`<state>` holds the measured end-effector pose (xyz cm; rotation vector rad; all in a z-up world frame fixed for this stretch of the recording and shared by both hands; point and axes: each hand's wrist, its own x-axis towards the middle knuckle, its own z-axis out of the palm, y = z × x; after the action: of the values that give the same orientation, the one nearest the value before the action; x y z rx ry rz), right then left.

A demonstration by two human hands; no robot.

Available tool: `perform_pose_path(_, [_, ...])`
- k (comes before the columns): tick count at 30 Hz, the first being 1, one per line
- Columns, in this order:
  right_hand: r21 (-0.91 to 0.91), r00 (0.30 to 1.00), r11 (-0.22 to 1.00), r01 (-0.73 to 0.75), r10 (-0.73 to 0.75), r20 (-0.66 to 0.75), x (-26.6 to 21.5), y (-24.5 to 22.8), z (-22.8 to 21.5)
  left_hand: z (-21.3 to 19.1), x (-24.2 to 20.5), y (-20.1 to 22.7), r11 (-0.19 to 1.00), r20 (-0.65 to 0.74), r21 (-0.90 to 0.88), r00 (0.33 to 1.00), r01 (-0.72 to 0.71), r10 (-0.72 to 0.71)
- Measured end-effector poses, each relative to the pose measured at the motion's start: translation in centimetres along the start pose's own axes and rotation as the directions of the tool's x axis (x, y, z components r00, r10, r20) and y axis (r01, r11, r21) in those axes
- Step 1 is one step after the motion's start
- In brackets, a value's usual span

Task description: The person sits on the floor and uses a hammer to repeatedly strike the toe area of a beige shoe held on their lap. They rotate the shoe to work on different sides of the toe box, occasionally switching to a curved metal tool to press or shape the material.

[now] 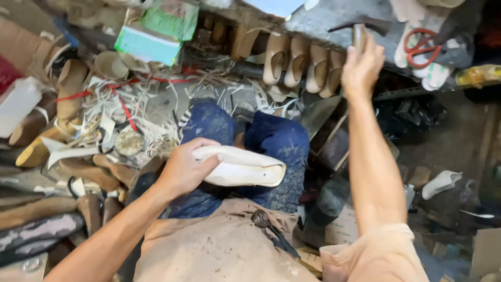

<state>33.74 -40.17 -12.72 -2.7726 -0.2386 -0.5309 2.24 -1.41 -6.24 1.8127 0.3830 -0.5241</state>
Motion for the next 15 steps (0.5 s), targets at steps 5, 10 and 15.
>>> perform_pose_path(5, [0.412, 0.992, 0.906, -0.098, 0.122, -0.032, -8.5, -4.3, -6.2, -0.7, -0.5, 1.6, 0.994, 0.104, -0.081, 0.992, 0.077, -0.068])
perform_pose_path(10, [0.615, 0.969, 0.765, -0.189, 0.044, 0.243, -17.8, -18.6, -17.2, 0.5, -0.9, 1.3, 0.993, 0.131, -0.109, 0.991, 0.051, -0.037])
perform_pose_path(15, [0.668, 0.998, 0.742, -0.061, 0.048, 0.037, -28.6, -19.2, -13.0, 1.6, 0.2, 0.0, 0.999, 0.076, -0.032, 0.997, 0.031, -0.028])
